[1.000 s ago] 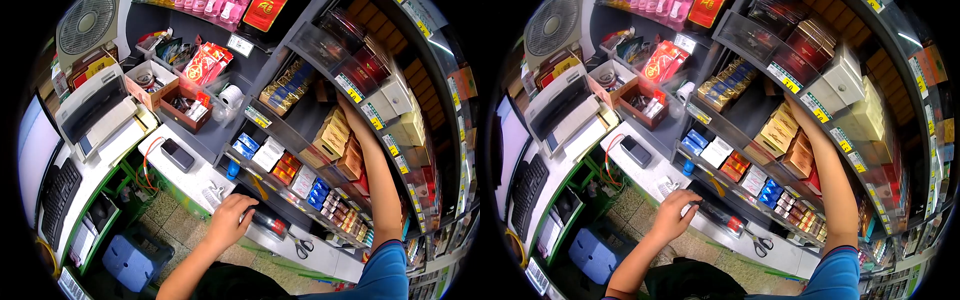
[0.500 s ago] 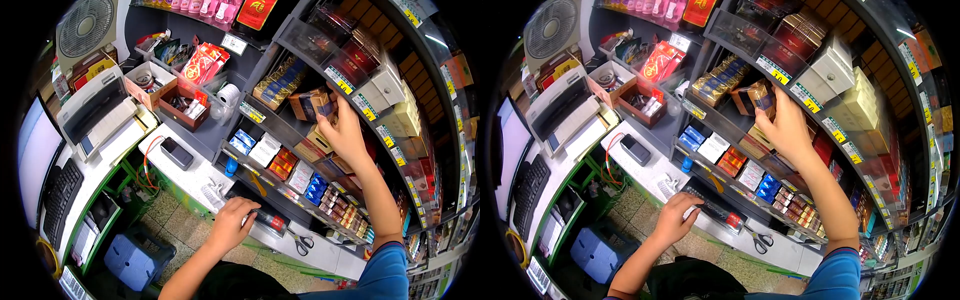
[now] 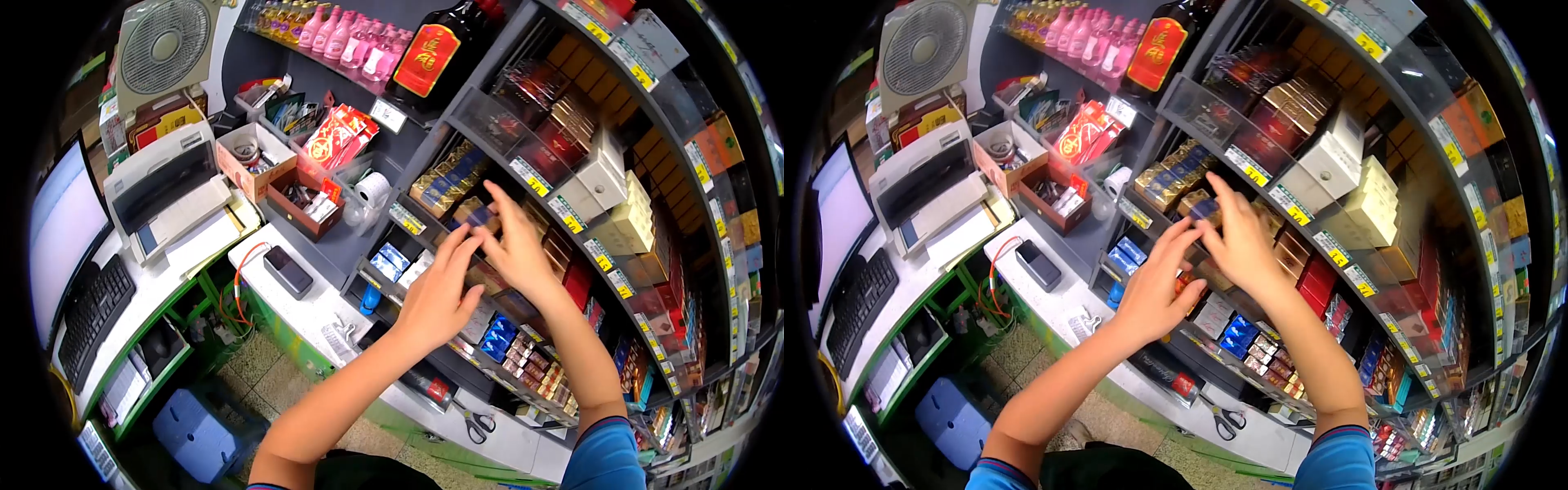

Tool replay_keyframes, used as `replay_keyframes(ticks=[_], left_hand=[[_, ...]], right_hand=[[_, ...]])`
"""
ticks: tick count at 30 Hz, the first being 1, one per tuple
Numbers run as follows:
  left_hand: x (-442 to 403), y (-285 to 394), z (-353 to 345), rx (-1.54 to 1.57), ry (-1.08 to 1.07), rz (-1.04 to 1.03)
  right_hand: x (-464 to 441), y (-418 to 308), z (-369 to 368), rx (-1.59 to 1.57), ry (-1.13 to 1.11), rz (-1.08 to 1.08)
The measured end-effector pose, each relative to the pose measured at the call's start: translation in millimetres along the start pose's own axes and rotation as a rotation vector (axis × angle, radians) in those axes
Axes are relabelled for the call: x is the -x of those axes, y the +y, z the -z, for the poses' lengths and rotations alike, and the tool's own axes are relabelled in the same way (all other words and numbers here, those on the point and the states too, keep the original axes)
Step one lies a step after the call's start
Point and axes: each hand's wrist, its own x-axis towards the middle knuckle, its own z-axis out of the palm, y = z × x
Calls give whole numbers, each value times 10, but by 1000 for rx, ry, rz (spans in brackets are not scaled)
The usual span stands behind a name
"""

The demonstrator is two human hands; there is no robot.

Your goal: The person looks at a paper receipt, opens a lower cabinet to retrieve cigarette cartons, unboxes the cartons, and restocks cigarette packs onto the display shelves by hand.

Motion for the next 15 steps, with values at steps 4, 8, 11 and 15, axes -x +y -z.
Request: replay_keyframes(ticks=[4, 8, 11, 15], left_hand=[[300, -108, -19, 66, 13, 95], [549, -186, -9, 34, 56, 112], [831, -270, 24, 89, 80, 191], [1646, -618, 76, 90, 97, 519]], right_hand=[[49, -125, 15, 193, -32, 22], [129, -197, 74, 284, -103, -29], [246, -317, 126, 423, 72, 128], [830, -539, -31, 9, 306, 247]])
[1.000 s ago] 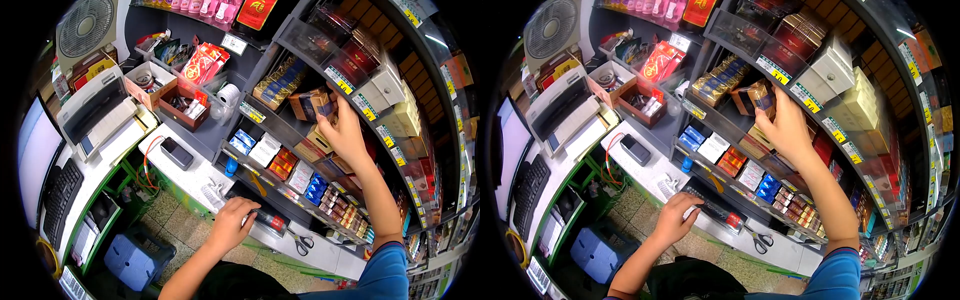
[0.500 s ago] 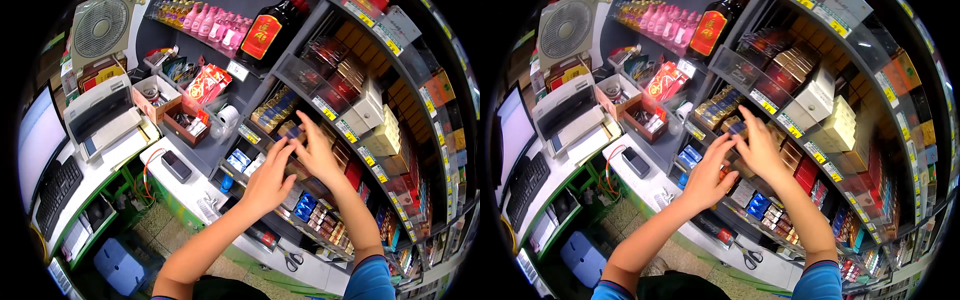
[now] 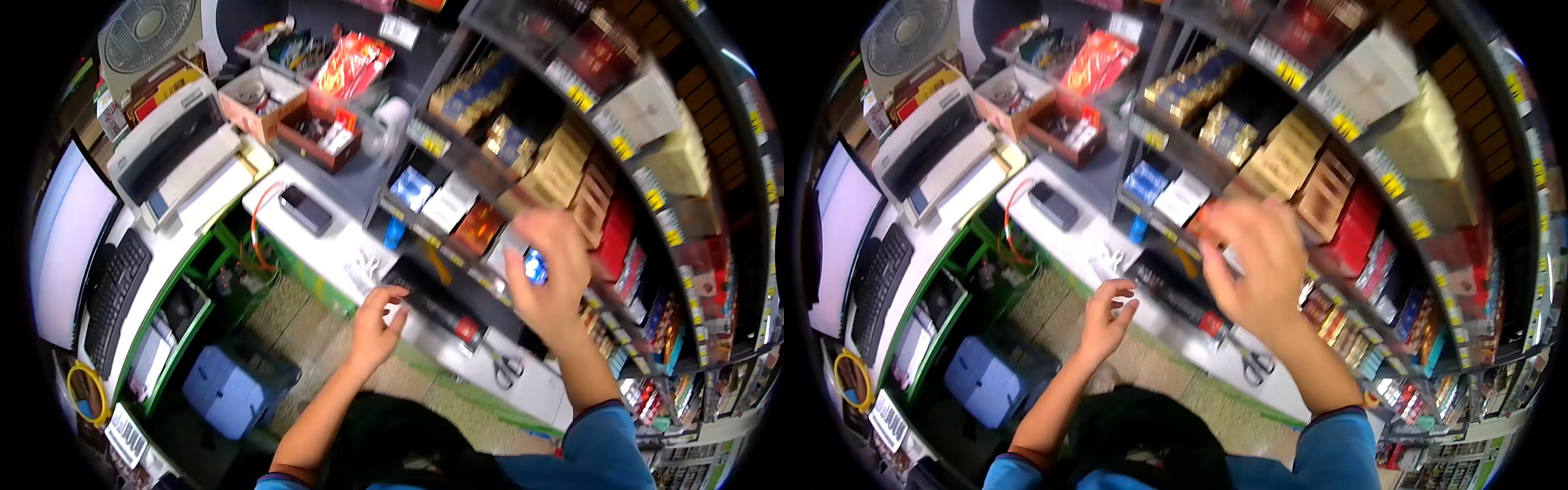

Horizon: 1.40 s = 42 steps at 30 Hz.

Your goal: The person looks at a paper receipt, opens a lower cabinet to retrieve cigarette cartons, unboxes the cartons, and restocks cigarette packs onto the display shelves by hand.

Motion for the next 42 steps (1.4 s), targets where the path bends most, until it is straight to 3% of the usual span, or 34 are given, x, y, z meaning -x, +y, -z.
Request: replay_keyframes(ticks=[3, 4, 6, 9, 14, 17, 20, 22, 26, 29, 31, 33, 35, 39, 41, 42], left_hand=[[646, -657, 106, 22, 23, 371], [847, -802, 157, 10, 15, 377], [1157, -978, 234, -7, -65, 516], [1265, -960, 266, 18, -99, 586], [933, -769, 152, -41, -164, 520], [800, -721, 112, -55, -237, 461], [772, -682, 69, 58, -279, 534], [804, -630, 20, 302, -263, 690], [942, -176, -210, 466, -285, 820], [1160, 91, -381, 795, -130, 750], [1201, 157, -361, 730, -6, 729], [1220, 204, -209, 793, 74, 761], [1270, 94, -24, 878, 55, 872], [1350, 281, 182, 1089, -42, 838], [1430, 358, 230, 1089, -97, 841], [1483, 330, 229, 1090, -121, 850]], right_hand=[[975, -321, -366, -245, -250, -176], [1341, -351, -495, -265, -423, -306], [1882, -248, -759, -176, -460, -459], [2270, -101, -949, -6, -653, -709], [2375, 126, -1235, 127, -947, -757], [2393, 185, -1223, 80, -938, -790], [2336, 67, -1021, 6, -766, -809], [2305, -79, -837, -67, -598, -776], [2229, -572, -521, -262, -415, -854], [2126, -1071, -356, -184, -404, -855], [1999, -1276, -195, -208, -406, -855], [1956, -1295, -50, -439, -383, -783], [1934, -1298, 133, -489, -312, -805], [2180, -1299, 434, -436, -332, -929], [2323, -1353, 553, -1202, -341, -1394], [2366, -1385, 631, -1303, -397, -1453]])
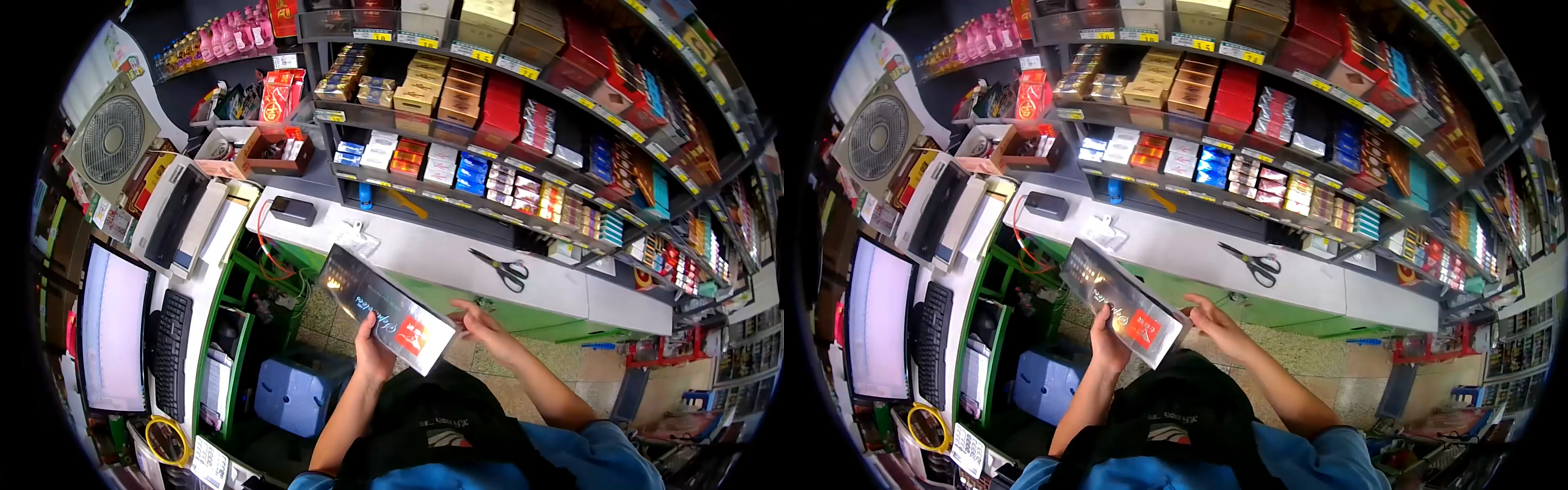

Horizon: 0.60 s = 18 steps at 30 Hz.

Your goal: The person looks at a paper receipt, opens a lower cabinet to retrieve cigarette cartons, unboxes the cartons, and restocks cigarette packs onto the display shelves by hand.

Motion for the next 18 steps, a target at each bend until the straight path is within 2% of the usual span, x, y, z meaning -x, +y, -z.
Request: replay_keyframes(ticks=[3, 4, 5, 7, 12, 13, 18], left_hand=[[149, -140, -167, -95, 37, 1], [179, -163, -220, -95, 37, -13], [186, -151, -264, -104, 39, -25], [183, -149, -347, -125, -9, 2], [-69, -313, -361, -175, 1, -115], [-93, -342, -416, -186, 53, -100], [-407, -714, -695, -213, 48, -325]], right_hand=[[158, -97, -191, -112, -65, -61], [174, -105, -231, -104, -44, 40], [177, -157, -214, -109, -54, 49], [159, -261, -143, -106, -34, -85], [-130, -85, 347, -167, -133, -80], [-174, -103, 469, -131, -146, -80], [-397, -100, 1117, 202, -174, 76]])
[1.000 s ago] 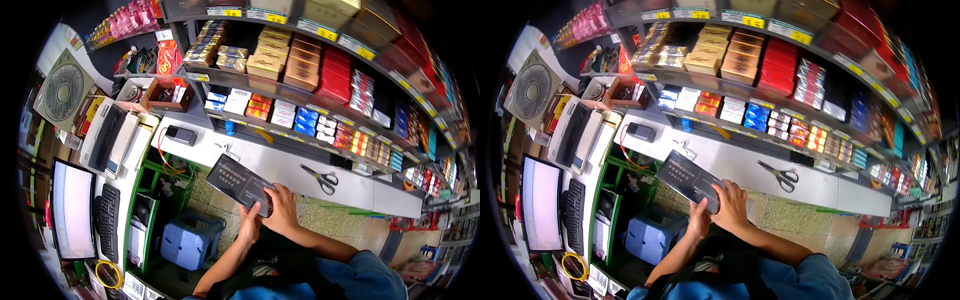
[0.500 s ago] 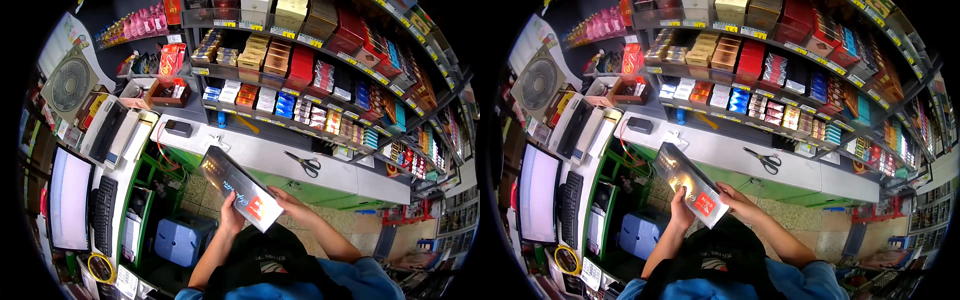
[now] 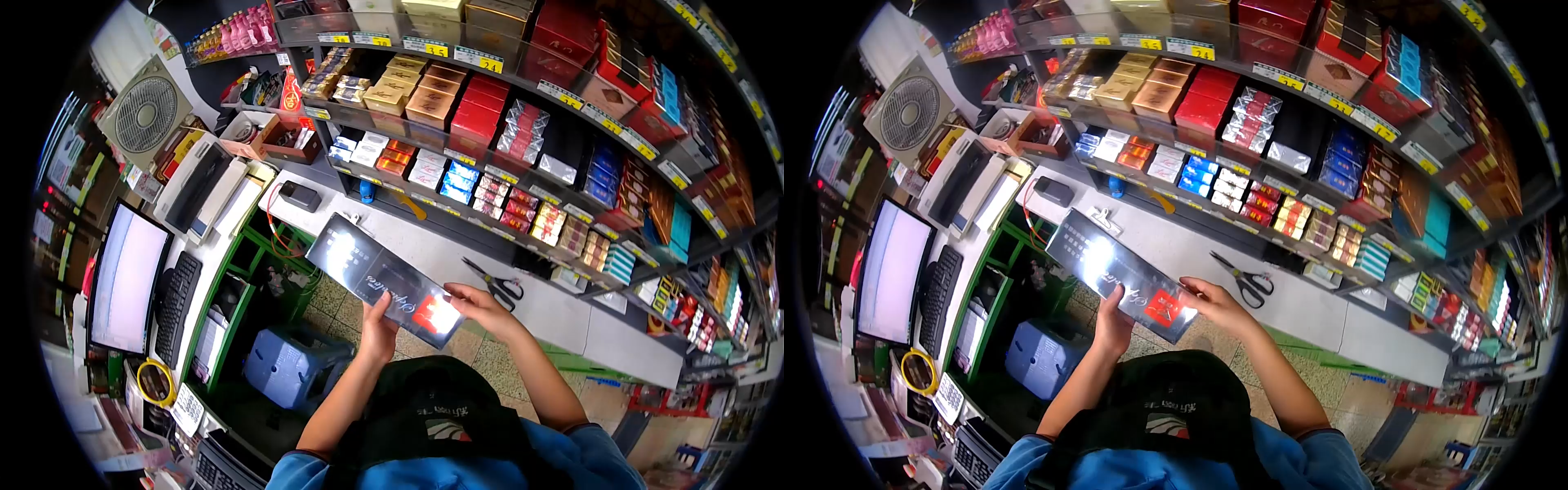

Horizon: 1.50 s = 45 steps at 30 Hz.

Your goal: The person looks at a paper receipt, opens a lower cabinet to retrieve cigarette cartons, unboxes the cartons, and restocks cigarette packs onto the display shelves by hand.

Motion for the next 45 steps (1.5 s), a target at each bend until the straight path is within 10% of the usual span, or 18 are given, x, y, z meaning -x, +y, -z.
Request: replay_keyframes(ticks=[19, 21, 27, 31, 38, 40, 45], left_hand=[[-214, -97, -153, -222, 291, -5], [-232, -28, -145, -228, 341, 66], [-426, -11, -30, 49, 476, 39], [-467, 110, 384, 369, 266, 131], [-368, 407, 565, 534, 0, 30], [-356, 408, 620, 513, -65, 10], [-291, 460, 625, 489, -93, -24]], right_hand=[[-314, 141, -85, -27, 256, 255], [-336, 74, -222, 638, 549, 334], [-200, 0, -687, 1171, 445, 672], [-64, -312, -790, 1035, 90, 645], [-540, -257, -394, 536, 361, 549], [-640, -271, -369, -65, 128, 162], [-695, -377, -515, -67, -70, 41]])
